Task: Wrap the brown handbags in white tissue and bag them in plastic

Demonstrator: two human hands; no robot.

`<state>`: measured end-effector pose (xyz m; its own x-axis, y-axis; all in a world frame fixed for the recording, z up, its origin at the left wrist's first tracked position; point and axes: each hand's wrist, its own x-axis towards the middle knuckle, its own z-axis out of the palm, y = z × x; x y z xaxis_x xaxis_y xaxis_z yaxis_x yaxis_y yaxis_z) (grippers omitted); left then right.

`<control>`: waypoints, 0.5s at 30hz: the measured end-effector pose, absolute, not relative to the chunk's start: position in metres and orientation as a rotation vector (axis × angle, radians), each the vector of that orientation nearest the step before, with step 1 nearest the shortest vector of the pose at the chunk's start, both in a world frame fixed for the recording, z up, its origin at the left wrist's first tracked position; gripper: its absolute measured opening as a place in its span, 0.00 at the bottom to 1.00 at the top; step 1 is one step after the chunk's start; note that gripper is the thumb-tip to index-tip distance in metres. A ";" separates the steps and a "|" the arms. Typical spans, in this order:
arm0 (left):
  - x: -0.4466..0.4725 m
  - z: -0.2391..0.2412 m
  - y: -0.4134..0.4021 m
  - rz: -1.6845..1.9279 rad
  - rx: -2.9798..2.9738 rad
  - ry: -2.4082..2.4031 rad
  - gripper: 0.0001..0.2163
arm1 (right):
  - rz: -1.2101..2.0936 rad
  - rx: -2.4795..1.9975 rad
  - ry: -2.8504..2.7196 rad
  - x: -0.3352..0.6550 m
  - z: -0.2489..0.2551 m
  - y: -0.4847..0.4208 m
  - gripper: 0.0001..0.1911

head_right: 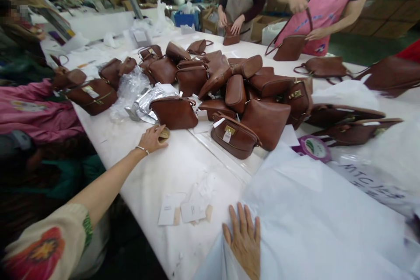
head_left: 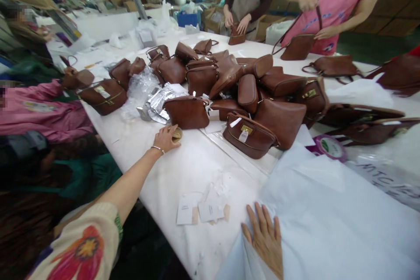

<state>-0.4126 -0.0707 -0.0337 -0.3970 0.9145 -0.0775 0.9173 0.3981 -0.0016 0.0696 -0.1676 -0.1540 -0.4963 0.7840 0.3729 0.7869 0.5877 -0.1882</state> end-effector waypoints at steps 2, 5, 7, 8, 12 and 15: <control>-0.419 -0.030 -0.062 -0.092 1.660 2.594 0.42 | -0.015 -1.253 -2.395 0.069 -0.154 -0.168 0.33; -0.412 -0.019 -0.061 -0.107 1.678 2.603 0.45 | -0.003 -1.278 -2.384 0.068 -0.154 -0.168 0.31; -0.385 -0.012 -0.072 -0.091 1.747 2.591 0.41 | 0.004 -1.285 -2.377 0.067 -0.154 -0.168 0.31; -0.365 -0.010 -0.081 -0.078 1.803 2.568 0.37 | 0.007 -1.280 -2.374 0.066 -0.154 -0.168 0.30; -0.252 -0.021 -0.124 -0.067 2.194 2.111 0.24 | 0.014 -1.265 -2.352 0.067 -0.154 -0.166 0.30; -0.183 -0.041 -0.143 0.062 2.501 1.463 0.24 | -0.038 -1.240 -2.347 0.067 -0.159 -0.165 0.29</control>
<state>-0.1831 -0.1433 -0.0410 0.4971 0.8635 -0.0850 0.8532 -0.4686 0.2292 0.0670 -0.1652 -0.1587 -0.4730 0.7713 0.4259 0.7847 0.5886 -0.1944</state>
